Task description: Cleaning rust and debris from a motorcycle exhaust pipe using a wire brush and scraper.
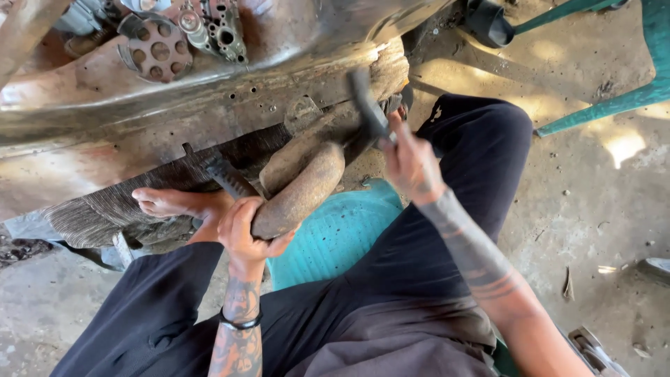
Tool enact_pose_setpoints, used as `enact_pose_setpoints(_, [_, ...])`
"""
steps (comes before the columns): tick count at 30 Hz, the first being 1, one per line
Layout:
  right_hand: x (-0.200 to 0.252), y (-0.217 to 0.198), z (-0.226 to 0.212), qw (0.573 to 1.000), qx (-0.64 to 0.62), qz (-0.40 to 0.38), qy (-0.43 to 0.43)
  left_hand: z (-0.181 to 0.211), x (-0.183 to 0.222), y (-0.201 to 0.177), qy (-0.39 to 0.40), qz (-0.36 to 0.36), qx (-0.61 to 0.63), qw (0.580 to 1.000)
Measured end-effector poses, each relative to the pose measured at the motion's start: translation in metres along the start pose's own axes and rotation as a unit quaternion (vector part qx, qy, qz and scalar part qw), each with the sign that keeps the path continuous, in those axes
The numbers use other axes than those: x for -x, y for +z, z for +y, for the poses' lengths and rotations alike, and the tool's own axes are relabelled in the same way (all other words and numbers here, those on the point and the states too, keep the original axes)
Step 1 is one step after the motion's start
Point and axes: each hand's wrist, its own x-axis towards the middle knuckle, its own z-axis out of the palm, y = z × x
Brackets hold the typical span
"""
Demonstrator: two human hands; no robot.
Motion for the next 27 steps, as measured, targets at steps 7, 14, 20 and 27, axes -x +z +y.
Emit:
enact_pose_setpoints(7, [0.014,0.019,0.056,0.998,0.035,-0.018,0.047,-0.01,0.007,0.005,0.017,0.019,-0.005,1.0])
enact_pose_setpoints(14, [-0.003,0.017,0.02,0.995,0.029,0.053,-0.08,-0.009,0.017,0.001,-0.011,0.009,-0.012,1.0])
enact_pose_setpoints(20, [-0.002,0.018,0.041,0.998,0.033,0.021,0.044,-0.011,0.01,0.005,0.002,0.015,-0.004,1.0])
enact_pose_setpoints(27, [0.005,0.026,0.025,0.998,0.042,0.041,-0.017,-0.007,0.015,-0.001,-0.001,0.004,-0.016,1.0])
